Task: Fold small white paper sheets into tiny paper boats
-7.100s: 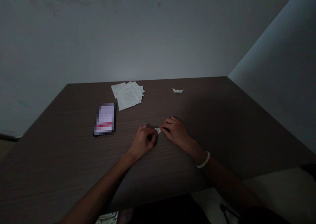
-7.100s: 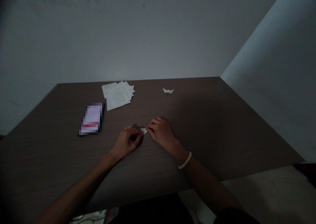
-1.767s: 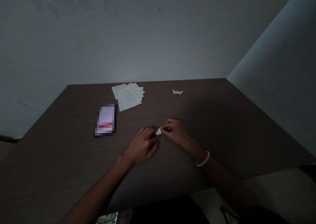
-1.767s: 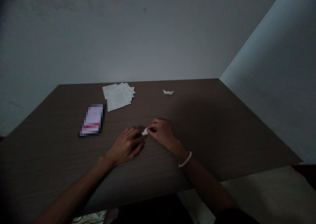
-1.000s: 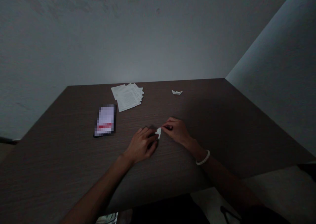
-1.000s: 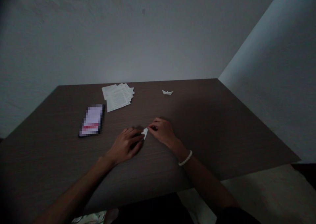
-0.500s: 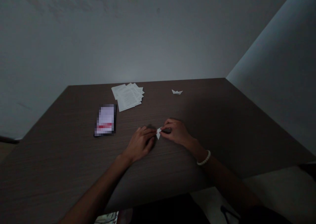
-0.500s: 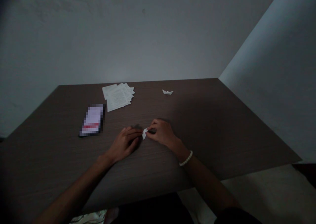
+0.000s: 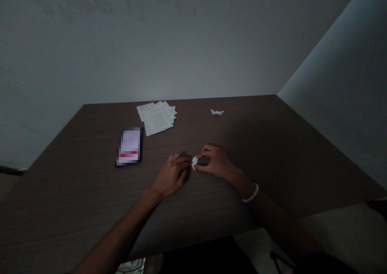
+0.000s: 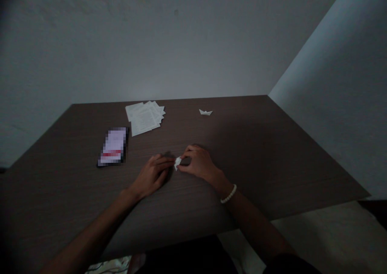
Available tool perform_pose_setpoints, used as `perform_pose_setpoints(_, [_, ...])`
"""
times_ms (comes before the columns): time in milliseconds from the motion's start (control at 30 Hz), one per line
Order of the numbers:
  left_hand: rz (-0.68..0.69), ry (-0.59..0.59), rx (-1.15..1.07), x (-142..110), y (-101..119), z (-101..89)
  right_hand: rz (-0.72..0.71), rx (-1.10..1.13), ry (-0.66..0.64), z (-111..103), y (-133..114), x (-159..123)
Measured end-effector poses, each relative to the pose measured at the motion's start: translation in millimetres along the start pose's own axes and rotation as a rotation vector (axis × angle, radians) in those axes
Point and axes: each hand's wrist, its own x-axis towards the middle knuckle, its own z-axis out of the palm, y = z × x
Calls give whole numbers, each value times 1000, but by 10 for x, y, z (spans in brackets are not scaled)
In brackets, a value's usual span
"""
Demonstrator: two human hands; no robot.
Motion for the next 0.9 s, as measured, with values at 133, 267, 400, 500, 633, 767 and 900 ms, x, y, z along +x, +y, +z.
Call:
perform_pose_setpoints(133, [-3,-3,15,1,-2,4,-17,-17,3,9,4,-1])
perform_pose_setpoints(267, [-4,-14,48,1,7,3,-19,-36,7,17,-4,-5])
perform_pose_setpoints(400, [1,-33,46,7,17,-6,-13,-36,1,8,-20,-6])
perform_pose_setpoints(500, [4,-33,50,11,15,-7,-12,-40,12,7,-27,-6])
perform_pose_setpoints(633, [18,-47,96,5,-1,-5,-12,-33,27,8,-33,-11])
perform_pose_setpoints(767, [31,-61,140,3,3,-19,-2,-30,26,8,-42,-14])
perform_pose_setpoints(900, [34,-69,163,7,18,-32,-7,-36,26,16,-33,-17])
